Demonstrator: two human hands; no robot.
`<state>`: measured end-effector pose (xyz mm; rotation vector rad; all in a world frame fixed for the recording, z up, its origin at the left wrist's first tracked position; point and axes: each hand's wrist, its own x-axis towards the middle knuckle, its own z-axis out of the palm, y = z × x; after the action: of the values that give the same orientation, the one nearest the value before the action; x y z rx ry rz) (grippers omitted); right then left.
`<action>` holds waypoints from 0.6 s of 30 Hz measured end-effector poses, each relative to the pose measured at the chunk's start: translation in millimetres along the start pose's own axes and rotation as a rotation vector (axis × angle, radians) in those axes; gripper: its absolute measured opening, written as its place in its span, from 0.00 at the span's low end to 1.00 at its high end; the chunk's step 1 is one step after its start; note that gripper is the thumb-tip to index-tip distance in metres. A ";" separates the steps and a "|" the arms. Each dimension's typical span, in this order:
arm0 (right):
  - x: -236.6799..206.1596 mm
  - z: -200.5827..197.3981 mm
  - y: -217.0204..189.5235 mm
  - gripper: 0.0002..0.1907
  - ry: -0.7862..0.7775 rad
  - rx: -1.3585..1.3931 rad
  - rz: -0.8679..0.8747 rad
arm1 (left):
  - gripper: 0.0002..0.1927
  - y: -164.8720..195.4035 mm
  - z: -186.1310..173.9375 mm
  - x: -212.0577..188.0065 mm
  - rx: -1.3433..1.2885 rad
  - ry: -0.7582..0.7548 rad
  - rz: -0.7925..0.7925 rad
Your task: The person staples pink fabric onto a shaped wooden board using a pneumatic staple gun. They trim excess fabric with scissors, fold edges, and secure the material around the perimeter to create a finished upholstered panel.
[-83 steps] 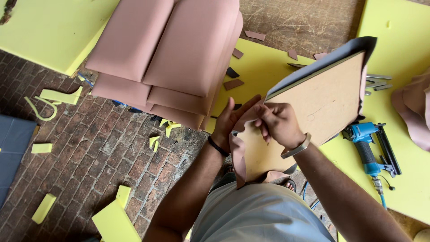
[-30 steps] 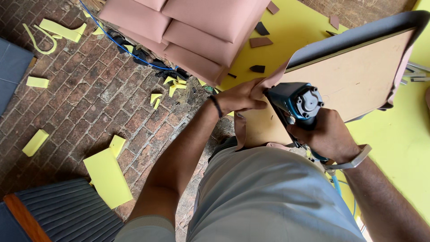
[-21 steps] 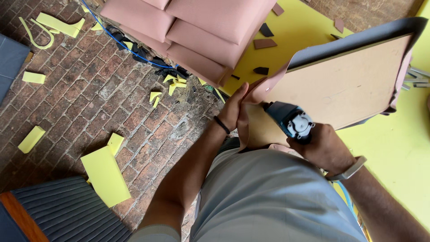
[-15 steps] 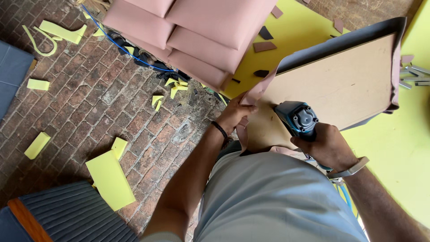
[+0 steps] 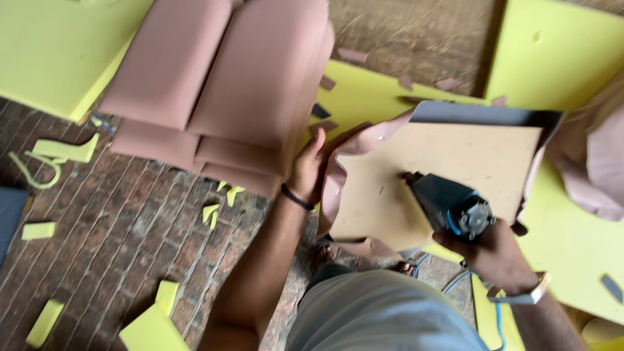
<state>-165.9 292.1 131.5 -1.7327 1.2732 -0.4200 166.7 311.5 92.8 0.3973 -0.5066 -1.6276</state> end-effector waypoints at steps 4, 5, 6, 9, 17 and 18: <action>-8.7 -25.7 -28.8 0.22 -0.003 0.063 -0.134 | 0.36 -9.2 53.9 27.5 0.175 -0.139 0.118; -9.2 -29.1 -36.4 0.21 0.000 0.049 -0.196 | 0.36 -9.5 64.1 33.5 0.269 -0.143 0.149; -7.9 -34.3 -44.1 0.20 0.002 0.033 -0.260 | 0.36 -8.2 73.4 41.0 0.364 -0.146 0.184; 5.2 -54.2 -64.2 0.18 -0.013 -0.026 -0.107 | 0.35 2.1 99.6 62.1 0.520 -0.256 0.269; 19.5 -130.8 -97.6 0.10 0.133 0.341 -0.244 | 0.30 89.0 217.6 135.3 0.354 -0.375 -0.216; 21.1 -139.1 -100.1 0.09 0.152 0.413 -0.310 | 0.29 101.8 231.5 152.5 0.341 -0.466 -0.271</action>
<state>-199.3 213.2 281.4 -1.5606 0.9350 -0.9410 110.5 173.8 347.9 0.3463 -1.1310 -1.9080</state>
